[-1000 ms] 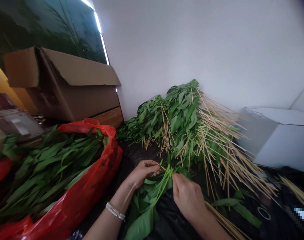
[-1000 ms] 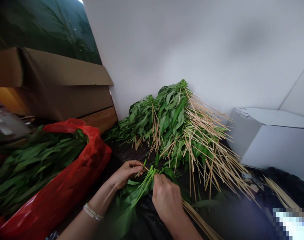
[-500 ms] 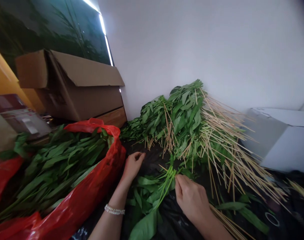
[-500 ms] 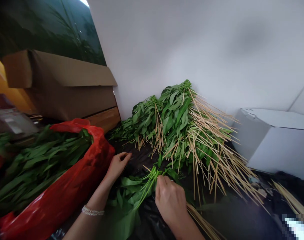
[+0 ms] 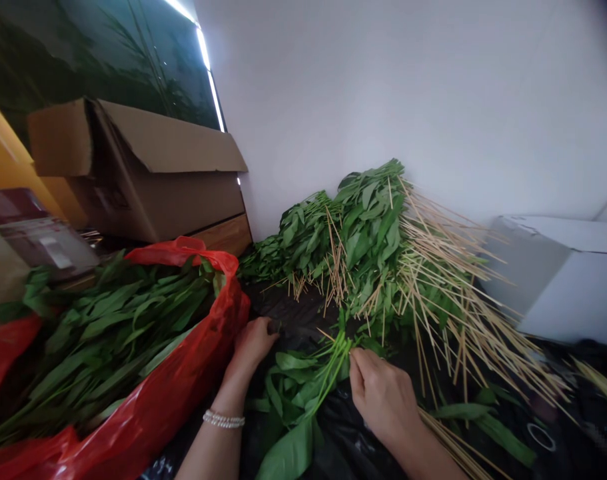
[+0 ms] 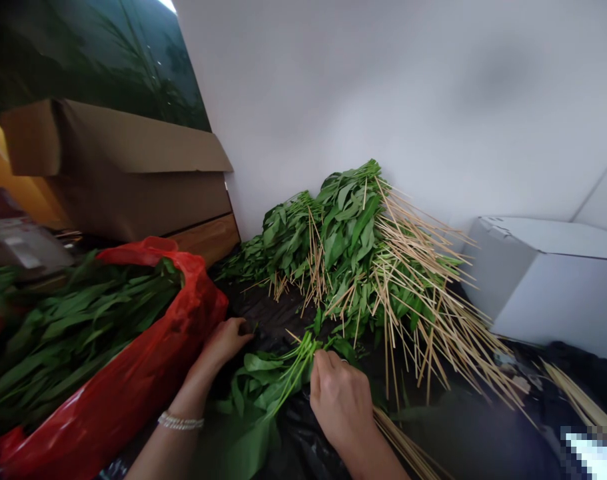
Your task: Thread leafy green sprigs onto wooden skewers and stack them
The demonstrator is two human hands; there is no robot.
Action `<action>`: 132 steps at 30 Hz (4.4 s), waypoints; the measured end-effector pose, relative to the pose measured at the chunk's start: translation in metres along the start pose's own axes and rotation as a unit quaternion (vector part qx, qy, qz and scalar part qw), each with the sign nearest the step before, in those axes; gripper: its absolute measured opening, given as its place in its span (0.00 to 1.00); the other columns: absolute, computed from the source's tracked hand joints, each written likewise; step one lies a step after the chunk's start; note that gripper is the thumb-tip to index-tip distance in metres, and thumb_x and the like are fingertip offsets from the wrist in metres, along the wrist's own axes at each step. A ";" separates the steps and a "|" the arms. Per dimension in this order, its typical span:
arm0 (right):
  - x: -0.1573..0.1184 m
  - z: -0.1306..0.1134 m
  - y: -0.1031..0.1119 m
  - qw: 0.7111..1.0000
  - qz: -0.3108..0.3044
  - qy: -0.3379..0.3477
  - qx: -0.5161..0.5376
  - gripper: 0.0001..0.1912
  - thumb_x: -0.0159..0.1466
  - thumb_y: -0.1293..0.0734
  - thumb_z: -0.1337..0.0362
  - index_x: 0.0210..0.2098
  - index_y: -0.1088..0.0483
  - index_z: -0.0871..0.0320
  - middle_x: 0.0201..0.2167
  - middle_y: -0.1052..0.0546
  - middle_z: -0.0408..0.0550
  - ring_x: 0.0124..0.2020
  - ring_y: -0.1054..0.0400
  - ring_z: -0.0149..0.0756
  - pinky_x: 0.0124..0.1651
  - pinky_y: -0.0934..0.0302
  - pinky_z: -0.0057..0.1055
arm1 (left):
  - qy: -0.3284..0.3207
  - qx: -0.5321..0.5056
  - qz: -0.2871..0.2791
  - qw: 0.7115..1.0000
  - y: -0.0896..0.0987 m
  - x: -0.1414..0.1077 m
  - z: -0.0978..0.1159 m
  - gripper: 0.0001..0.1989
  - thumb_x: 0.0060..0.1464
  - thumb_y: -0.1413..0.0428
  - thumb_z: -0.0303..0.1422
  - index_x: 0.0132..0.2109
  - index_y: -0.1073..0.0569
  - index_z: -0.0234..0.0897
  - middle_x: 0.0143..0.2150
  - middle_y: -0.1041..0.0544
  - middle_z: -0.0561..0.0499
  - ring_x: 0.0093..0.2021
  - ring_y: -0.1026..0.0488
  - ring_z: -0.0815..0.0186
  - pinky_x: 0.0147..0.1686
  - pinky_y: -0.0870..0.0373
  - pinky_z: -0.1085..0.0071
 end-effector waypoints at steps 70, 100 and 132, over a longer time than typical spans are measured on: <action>0.002 0.006 -0.001 0.999 -0.018 -0.016 -0.031 0.14 0.66 0.45 0.72 0.29 0.33 0.56 0.24 0.27 0.42 0.23 0.30 0.32 0.27 0.52 0.31 | -0.298 -0.226 -0.031 0.927 -0.005 -0.042 0.101 0.14 0.62 0.50 0.37 0.35 0.24 0.36 0.33 0.24 0.49 0.35 0.29 0.64 0.37 0.35 0.72; 0.002 -0.002 0.004 0.999 0.017 0.014 0.029 0.15 0.70 0.47 0.69 0.34 0.31 0.57 0.25 0.27 0.44 0.25 0.30 0.32 0.29 0.49 0.29 | 0.012 -0.620 -0.164 0.767 -0.031 -0.027 0.071 0.21 0.30 0.27 0.40 0.31 0.22 0.31 0.26 0.25 0.53 0.24 0.34 0.74 0.26 0.39 0.77; -0.005 -0.040 0.032 0.979 0.091 0.182 0.008 0.10 0.65 0.41 0.72 0.42 0.29 0.64 0.23 0.31 0.44 0.23 0.38 0.36 0.29 0.52 0.35 | -0.094 -0.707 -0.254 0.653 -0.004 -0.030 0.073 0.19 0.49 0.36 0.38 0.49 0.24 0.44 0.42 0.23 0.50 0.38 0.27 0.68 0.38 0.32 0.72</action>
Point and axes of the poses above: each hand's wrist, its own x-axis towards the middle knuckle, its own y-axis out of the back of the hand, z = x × y, the point moved 6 cm from there along x, towards the middle knuckle
